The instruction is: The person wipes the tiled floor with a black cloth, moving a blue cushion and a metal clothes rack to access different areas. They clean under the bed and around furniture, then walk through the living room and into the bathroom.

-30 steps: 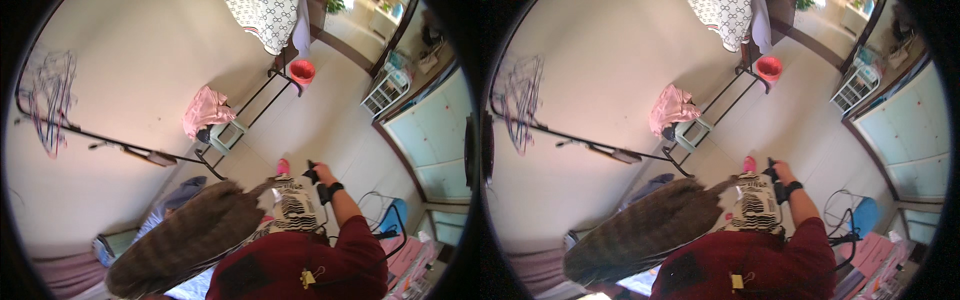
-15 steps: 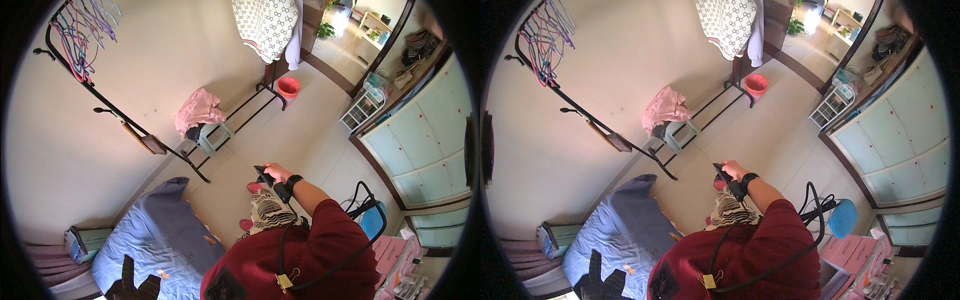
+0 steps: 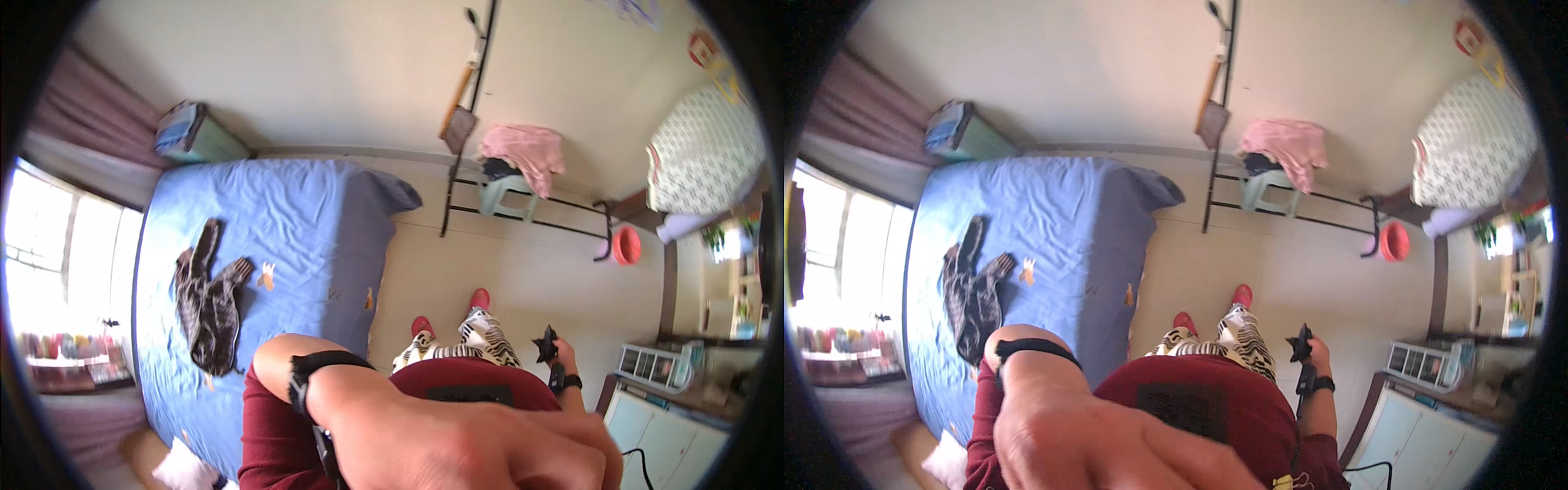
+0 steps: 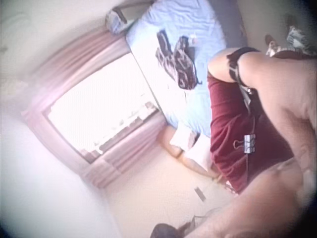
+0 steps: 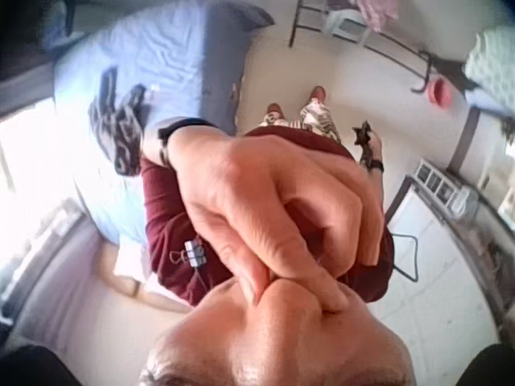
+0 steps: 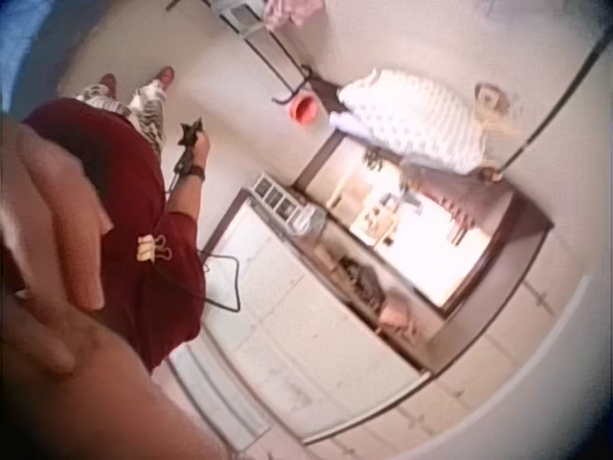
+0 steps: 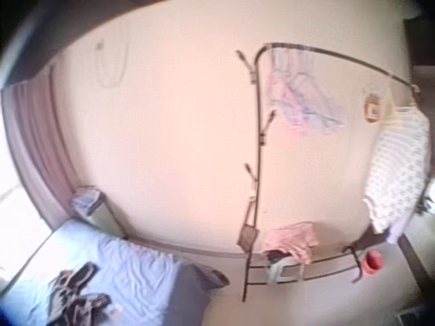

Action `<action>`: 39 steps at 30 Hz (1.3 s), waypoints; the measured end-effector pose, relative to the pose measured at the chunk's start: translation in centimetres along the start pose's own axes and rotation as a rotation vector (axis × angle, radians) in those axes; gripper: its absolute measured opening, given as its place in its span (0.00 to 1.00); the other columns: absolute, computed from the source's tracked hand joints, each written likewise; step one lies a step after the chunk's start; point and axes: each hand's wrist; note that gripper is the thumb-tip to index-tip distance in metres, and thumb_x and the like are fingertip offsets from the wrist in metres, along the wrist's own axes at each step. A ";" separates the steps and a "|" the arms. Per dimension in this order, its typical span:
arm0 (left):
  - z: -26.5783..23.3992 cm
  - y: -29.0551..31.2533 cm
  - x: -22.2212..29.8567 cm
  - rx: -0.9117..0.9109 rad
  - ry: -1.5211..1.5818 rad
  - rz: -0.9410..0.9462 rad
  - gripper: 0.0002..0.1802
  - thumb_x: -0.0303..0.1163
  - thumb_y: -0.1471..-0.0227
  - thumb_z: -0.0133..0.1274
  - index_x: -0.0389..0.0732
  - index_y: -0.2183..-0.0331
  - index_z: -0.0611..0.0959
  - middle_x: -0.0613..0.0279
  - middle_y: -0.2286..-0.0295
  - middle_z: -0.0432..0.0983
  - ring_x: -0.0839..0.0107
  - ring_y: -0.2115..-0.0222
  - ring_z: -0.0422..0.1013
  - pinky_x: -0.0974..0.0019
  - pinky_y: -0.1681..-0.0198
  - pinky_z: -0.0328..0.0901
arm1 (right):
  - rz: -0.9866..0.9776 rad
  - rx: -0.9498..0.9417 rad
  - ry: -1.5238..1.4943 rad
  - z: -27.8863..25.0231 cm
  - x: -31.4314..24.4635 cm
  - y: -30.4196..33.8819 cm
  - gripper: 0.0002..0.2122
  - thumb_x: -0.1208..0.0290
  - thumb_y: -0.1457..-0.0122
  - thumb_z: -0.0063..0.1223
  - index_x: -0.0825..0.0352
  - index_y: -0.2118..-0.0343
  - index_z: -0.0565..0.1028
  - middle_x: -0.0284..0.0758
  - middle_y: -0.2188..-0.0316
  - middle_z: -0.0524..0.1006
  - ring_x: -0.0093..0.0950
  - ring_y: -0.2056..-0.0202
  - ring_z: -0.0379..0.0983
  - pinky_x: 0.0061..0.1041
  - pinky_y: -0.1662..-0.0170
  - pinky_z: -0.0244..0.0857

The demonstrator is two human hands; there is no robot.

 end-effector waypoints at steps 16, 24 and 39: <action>-6.9 -2.6 2.8 0.187 -0.315 0.143 0.05 0.24 0.53 0.54 0.34 0.75 0.82 0.56 0.76 0.75 0.58 0.62 0.69 0.53 0.47 0.55 | 0.042 -0.384 0.509 22.0 -15.9 -15.5 0.16 0.79 0.55 0.38 0.74 0.61 0.70 0.39 0.68 0.74 0.32 0.67 0.71 0.30 0.62 0.67; -16.5 -3.1 5.8 0.182 -0.486 0.432 0.07 0.27 0.50 0.52 0.32 0.73 0.81 0.55 0.74 0.73 0.60 0.65 0.67 0.52 0.59 0.58 | 0.187 -0.684 0.513 38.3 -13.1 -18.4 0.18 0.80 0.51 0.41 0.71 0.54 0.68 0.37 0.64 0.74 0.28 0.65 0.72 0.26 0.60 0.67; -53.0 13.8 23.3 1.068 -1.218 -0.770 0.21 0.38 0.47 0.47 0.35 0.55 0.73 0.60 0.55 0.68 0.74 0.53 0.62 0.71 0.51 0.55 | 0.065 -0.484 0.204 60.5 -8.8 -28.1 0.12 0.75 0.46 0.51 0.68 0.58 0.70 0.31 0.69 0.73 0.22 0.70 0.69 0.22 0.68 0.64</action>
Point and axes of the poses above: each hand's wrist, its own y-axis away from the middle knuckle, its own z-axis out of the palm, x = y × z
